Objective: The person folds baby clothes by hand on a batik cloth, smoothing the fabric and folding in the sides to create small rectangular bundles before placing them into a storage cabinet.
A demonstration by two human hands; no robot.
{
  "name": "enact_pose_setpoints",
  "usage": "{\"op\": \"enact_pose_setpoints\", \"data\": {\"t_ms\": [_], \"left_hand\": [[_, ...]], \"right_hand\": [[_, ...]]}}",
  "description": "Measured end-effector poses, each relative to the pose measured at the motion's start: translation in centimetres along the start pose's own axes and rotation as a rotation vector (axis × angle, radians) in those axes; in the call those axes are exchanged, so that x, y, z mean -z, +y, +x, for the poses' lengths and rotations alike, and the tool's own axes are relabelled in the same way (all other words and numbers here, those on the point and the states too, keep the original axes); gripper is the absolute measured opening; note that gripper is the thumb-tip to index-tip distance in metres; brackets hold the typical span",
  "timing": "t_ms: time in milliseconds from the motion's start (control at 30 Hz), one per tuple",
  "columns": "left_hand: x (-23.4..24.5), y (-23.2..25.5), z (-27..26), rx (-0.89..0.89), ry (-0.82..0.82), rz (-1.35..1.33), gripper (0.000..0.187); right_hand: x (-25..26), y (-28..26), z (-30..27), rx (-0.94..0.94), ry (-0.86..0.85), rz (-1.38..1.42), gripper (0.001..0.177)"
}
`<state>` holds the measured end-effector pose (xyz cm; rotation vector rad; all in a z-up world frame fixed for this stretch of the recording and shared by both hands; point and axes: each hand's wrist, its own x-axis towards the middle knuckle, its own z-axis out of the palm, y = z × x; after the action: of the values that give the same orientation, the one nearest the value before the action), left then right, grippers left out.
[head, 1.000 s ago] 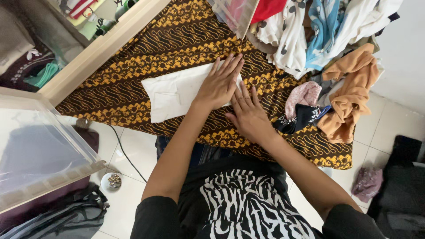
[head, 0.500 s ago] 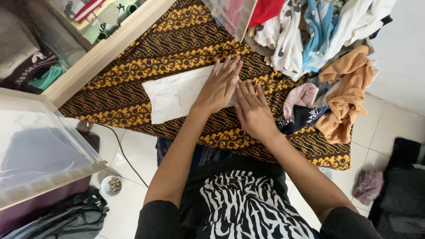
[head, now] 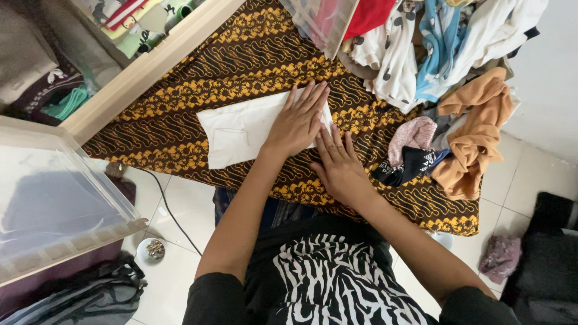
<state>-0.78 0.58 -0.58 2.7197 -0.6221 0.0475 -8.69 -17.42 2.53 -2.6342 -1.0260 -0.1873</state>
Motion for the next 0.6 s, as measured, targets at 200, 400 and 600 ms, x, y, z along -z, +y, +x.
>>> {"op": "enact_pose_setpoints", "data": {"t_ms": [200,400,600], "left_hand": [[-0.1,1.4,-0.4,-0.012,0.156,-0.11,0.05],[0.5,4.1,-4.0,-0.011,0.35,-0.31,0.024],[0.8,4.7,-5.8,-0.039,0.412,-0.334,0.017]], "right_hand": [[1.6,0.7,-0.8,-0.104,0.128,0.19,0.048],[1.9,2.0,-0.1,-0.286,0.295,0.192,0.025],[0.7,2.5,1.6,-0.319,0.271,0.23,0.016]]}}
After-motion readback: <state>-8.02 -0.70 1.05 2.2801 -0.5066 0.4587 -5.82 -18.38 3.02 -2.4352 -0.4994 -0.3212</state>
